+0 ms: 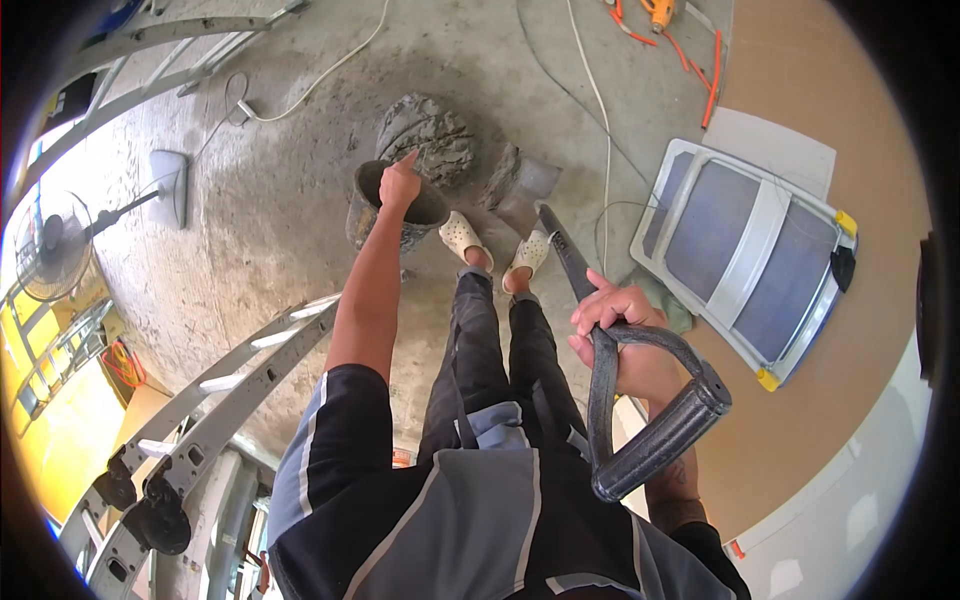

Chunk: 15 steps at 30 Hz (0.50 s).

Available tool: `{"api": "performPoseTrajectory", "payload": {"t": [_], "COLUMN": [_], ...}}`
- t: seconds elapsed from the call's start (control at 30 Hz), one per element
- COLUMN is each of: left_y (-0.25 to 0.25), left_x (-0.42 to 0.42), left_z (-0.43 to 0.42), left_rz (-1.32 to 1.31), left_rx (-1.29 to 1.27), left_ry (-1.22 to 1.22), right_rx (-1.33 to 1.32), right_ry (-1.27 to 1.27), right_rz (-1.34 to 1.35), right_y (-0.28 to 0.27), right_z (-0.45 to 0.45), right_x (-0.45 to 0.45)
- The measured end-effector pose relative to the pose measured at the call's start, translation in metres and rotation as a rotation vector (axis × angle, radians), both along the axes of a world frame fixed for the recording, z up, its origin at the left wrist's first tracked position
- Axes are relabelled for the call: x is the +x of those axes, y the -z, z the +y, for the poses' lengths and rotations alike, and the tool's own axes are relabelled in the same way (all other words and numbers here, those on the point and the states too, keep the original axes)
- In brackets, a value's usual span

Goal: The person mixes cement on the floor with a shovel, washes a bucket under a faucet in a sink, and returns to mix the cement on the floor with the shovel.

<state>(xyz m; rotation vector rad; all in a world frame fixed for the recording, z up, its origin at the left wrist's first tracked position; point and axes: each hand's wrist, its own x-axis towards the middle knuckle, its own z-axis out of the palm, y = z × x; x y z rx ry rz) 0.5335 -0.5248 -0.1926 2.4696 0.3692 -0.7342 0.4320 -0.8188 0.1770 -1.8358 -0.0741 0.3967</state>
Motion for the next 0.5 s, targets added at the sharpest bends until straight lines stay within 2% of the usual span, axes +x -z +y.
{"api": "performPoseTrajectory", "payload": {"t": [0.17, 0.23, 0.37, 0.43, 0.5], "left_y": [-0.02, -0.025, -0.028, -0.049, -0.059], "left_x": [-0.033, -0.069, -0.158, -0.193, -0.224], "left_z": [0.004, 0.007, 0.023, 0.021, 0.018], "left_rz": [-0.165, -0.359, -0.341, -0.253, -0.252], "left_rx": [-0.074, -0.12, -0.125, -0.132, -0.095], "left_ry": [-0.041, -0.2, -0.4, -0.613, -0.721], "right_rx": [0.001, 0.013, 0.026, 0.056, 0.075], "right_ry": [-0.048, -0.063, -0.16, -0.171, -0.242], "right_rz": [-0.011, -0.025, -0.062, -0.096, -0.131], "right_y": [-0.003, -0.01, -0.019, -0.024, -0.033], "right_z": [0.001, 0.004, 0.008, 0.014, 0.021], "right_x": [0.004, 0.009, 0.025, 0.036, 0.052]}}
